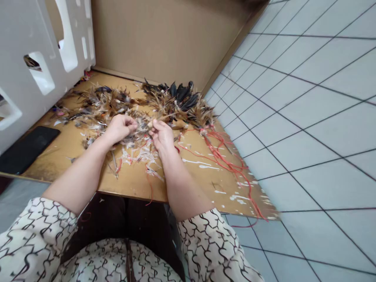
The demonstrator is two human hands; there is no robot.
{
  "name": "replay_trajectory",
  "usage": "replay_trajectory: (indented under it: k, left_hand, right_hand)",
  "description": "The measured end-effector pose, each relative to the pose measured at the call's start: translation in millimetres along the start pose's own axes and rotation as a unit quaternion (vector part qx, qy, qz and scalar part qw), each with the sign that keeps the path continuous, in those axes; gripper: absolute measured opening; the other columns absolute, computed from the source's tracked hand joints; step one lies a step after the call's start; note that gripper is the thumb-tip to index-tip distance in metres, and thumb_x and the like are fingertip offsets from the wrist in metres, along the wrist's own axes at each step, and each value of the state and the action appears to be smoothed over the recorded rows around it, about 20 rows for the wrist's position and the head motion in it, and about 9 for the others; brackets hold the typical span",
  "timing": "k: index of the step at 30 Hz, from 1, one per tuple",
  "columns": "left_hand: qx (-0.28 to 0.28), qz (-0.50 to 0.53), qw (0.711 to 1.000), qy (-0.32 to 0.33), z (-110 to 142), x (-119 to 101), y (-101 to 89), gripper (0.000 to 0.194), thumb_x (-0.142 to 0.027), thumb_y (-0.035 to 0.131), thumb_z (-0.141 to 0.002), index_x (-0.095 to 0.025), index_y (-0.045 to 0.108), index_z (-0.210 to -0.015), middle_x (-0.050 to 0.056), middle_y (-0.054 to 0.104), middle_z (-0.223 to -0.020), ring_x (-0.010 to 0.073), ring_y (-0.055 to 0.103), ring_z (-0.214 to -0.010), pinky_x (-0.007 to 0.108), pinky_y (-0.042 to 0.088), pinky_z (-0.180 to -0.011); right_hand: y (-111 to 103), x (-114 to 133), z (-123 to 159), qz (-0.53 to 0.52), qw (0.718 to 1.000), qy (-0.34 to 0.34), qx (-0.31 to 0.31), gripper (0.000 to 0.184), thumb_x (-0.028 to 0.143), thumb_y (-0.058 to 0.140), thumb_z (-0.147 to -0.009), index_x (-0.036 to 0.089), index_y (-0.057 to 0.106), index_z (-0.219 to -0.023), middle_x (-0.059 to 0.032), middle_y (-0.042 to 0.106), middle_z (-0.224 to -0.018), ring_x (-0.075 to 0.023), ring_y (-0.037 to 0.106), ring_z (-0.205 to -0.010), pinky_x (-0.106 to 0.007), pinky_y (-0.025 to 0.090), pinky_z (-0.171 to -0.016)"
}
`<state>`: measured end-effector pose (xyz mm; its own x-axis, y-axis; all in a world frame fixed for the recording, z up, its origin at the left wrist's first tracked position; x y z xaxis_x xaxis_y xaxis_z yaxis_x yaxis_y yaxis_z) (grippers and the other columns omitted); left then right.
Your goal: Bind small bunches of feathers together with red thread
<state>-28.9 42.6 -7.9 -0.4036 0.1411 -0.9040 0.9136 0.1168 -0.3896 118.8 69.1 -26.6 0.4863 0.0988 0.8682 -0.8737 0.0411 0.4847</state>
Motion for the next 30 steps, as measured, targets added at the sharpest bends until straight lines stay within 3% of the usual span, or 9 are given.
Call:
replay_trajectory:
  k: [5,9,11,14,19,23,30]
  left_hand:
    - [0.062,-0.176,0.982,0.027,-1,4,4.3,0.022,-0.030,0.068,-0.056,-0.016,0.070,-0.073,-0.004,0.052,-0.049,0.0098,0.041,-0.048,0.025,0.031,-0.052]
    - [0.061,-0.238,0.967,0.061,-1,5,6.7,0.010,-0.025,0.062,-0.059,-0.018,0.068,-0.064,-0.002,0.055,-0.052,0.0113,0.044,-0.052,0.026,0.031,-0.055]
    - [0.031,-0.206,0.975,0.074,-1,4,5.5,0.009,-0.023,0.058,-0.061,-0.017,0.065,-0.061,-0.002,0.056,-0.054,0.0114,0.045,-0.053,0.025,0.032,-0.056]
    - [-0.062,-0.107,0.989,0.076,-1,2,-0.6,0.009,-0.023,0.054,-0.062,-0.017,0.061,-0.061,-0.002,0.053,-0.052,0.0105,0.044,-0.052,0.024,0.034,-0.054]
    - [-0.172,0.092,0.980,0.049,-3,1,-7.2,0.005,-0.014,0.053,-0.055,-0.017,0.054,-0.059,-0.003,0.055,-0.057,0.0087,0.047,-0.052,0.022,0.040,-0.056]
    - [-0.176,0.194,0.965,0.016,-3,-1,-5.7,0.009,-0.012,0.055,-0.052,-0.017,0.053,-0.058,-0.004,0.055,-0.057,0.0081,0.049,-0.050,0.021,0.042,-0.055]
    - [-0.169,0.287,0.943,-0.023,2,-8,-3.1,0.009,-0.008,0.055,-0.050,-0.016,0.056,-0.056,-0.004,0.055,-0.049,0.0085,0.051,-0.045,0.022,0.044,-0.052]
  right_hand:
    - [4,-3,2,0.028,0.999,-0.007,0.022,0.020,0.014,0.069,-0.064,0.015,0.051,-0.053,0.0075,0.043,-0.046,-0.0030,0.035,-0.045,-0.017,0.029,-0.042]
    - [6,-4,4,0.036,0.999,-0.006,0.026,0.021,0.013,0.067,-0.065,0.015,0.051,-0.051,0.0073,0.042,-0.045,-0.0031,0.036,-0.045,-0.017,0.030,-0.042]
    - [6,-3,4,0.030,0.999,-0.004,0.026,0.022,0.012,0.065,-0.066,0.015,0.051,-0.050,0.0071,0.041,-0.045,-0.0032,0.035,-0.045,-0.017,0.029,-0.042]
    - [6,-2,4,0.020,0.999,0.001,0.027,0.018,0.012,0.065,-0.065,0.015,0.052,-0.053,0.0065,0.045,-0.047,-0.0033,0.035,-0.046,-0.017,0.029,-0.042]
    - [7,-3,5,0.032,0.999,-0.001,0.040,0.019,0.015,0.067,-0.063,0.016,0.051,-0.054,0.0064,0.044,-0.048,-0.0038,0.036,-0.047,-0.017,0.030,-0.043]
    - [10,-5,7,0.052,0.997,-0.005,0.059,0.025,0.016,0.068,-0.063,0.016,0.047,-0.050,0.0069,0.040,-0.046,-0.0036,0.035,-0.046,-0.017,0.029,-0.043]
    - [10,-7,7,0.055,0.996,0.016,0.067,0.023,0.017,0.070,-0.060,0.016,0.048,-0.050,0.0067,0.042,-0.047,-0.0036,0.034,-0.047,-0.017,0.029,-0.042]
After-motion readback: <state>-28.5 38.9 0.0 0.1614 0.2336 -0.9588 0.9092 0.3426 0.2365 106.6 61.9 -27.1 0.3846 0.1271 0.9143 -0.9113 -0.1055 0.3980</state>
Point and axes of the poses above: each hand's wrist, its own z-axis away from the middle knuckle, its own y-axis out of the palm, x = y × z, the point moved 3 cm from there along -z, towards the middle knuckle
